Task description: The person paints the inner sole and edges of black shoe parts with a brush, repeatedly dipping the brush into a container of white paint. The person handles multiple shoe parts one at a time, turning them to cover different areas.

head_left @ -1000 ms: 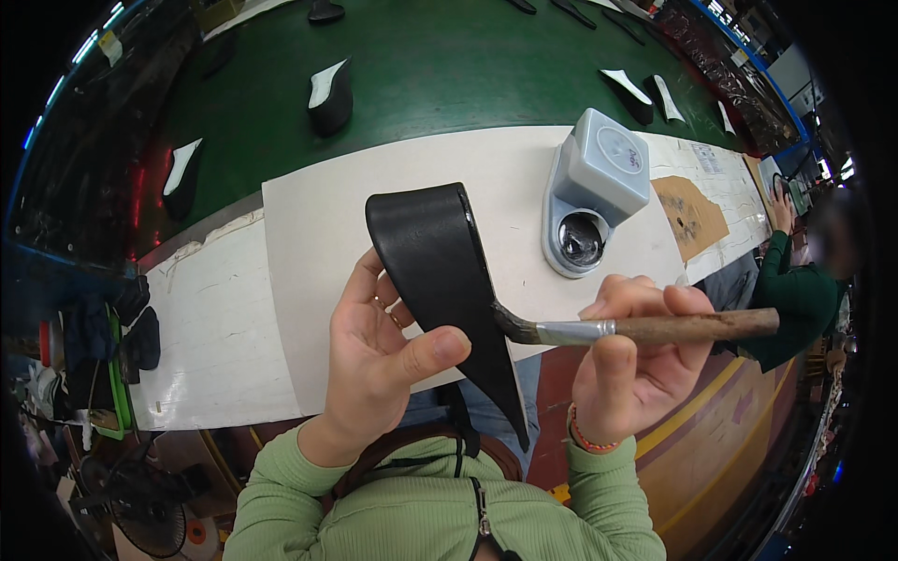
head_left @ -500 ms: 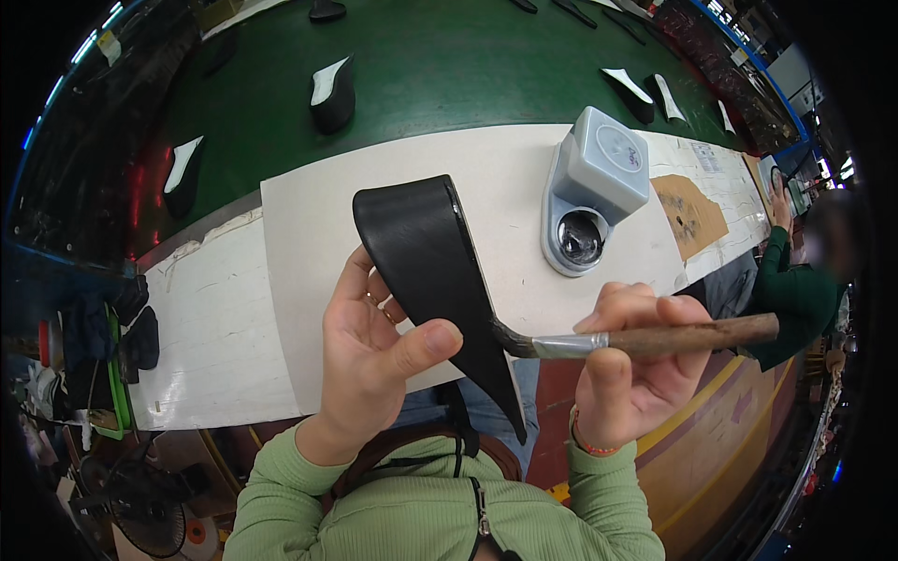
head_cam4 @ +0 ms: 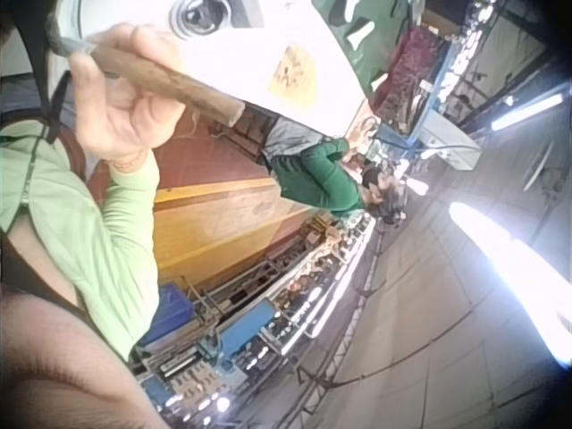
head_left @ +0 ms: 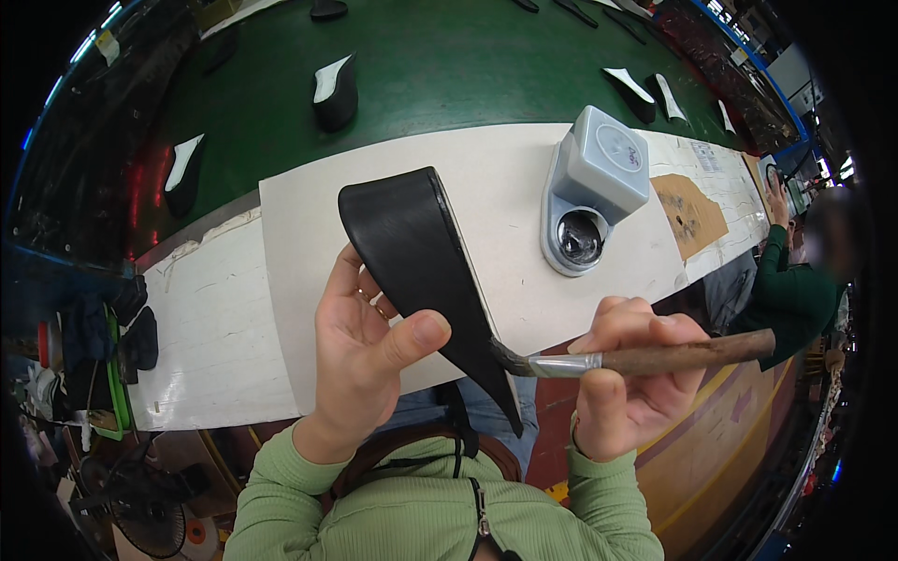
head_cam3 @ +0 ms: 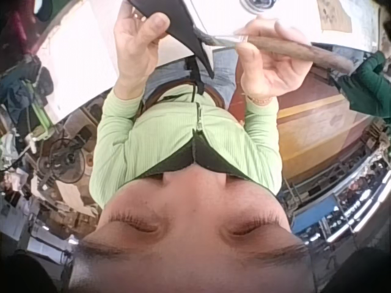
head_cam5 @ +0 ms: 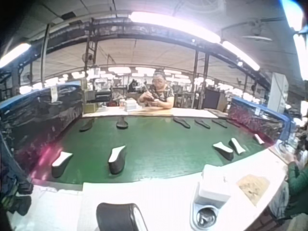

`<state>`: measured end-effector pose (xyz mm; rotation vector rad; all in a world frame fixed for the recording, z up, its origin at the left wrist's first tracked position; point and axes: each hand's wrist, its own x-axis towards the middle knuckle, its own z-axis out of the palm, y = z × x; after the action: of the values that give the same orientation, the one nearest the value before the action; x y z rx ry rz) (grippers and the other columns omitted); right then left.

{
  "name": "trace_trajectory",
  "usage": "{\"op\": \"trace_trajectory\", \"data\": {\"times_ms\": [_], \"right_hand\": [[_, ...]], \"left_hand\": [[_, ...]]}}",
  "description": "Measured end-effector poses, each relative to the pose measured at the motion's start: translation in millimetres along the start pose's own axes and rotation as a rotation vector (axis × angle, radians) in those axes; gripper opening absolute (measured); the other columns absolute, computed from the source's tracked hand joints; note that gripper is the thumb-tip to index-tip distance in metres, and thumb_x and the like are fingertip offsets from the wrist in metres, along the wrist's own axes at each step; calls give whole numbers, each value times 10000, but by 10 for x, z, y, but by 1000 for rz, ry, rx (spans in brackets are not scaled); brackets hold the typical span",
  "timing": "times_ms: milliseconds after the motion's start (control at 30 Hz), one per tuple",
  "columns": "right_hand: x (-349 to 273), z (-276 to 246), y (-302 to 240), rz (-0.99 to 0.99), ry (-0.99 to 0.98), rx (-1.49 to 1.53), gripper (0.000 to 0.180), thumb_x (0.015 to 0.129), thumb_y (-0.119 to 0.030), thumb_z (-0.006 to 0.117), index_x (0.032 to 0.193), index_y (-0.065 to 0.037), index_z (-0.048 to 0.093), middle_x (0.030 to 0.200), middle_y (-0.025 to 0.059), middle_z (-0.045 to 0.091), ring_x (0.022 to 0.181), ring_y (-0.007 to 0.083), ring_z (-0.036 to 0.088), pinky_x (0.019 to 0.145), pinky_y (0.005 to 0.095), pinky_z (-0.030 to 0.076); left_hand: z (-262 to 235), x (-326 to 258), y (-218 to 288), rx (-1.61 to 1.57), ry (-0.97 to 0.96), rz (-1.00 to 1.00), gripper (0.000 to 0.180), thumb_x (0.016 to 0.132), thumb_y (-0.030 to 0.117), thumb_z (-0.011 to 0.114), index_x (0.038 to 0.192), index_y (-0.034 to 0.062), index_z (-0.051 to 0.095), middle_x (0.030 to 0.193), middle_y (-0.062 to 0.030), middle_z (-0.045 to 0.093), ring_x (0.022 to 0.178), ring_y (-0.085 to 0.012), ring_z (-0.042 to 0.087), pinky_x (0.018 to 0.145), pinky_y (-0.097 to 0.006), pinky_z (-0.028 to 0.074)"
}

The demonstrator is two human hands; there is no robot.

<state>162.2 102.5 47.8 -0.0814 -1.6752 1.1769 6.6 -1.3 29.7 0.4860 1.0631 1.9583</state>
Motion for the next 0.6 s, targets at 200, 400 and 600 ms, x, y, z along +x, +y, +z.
{"op": "trace_trajectory", "data": {"times_ms": [200,400,600], "right_hand": [[-21,-1,-18,8,-4,-17,534,687,66,686,1131,-45,413,742,176,600,575,126,462,545,264,359],[-33,7,-50,23,7,-44,502,691,41,702,1095,-51,420,726,165,611,565,125,457,537,266,347],[-106,-25,-91,48,4,-61,485,683,9,719,1066,-55,428,705,146,612,559,129,464,540,284,345]], "left_hand": [[-8,12,4,-18,3,-3,772,689,170,777,1262,-49,308,1107,-123,496,1063,-198,507,939,-322,414],[-17,24,-3,-8,14,14,758,701,171,767,1260,-54,306,1102,-130,494,1052,-191,509,938,-316,419],[-41,2,-10,-18,29,-10,730,718,157,747,1262,-50,307,1117,-119,491,1057,-182,504,932,-299,417]]}}
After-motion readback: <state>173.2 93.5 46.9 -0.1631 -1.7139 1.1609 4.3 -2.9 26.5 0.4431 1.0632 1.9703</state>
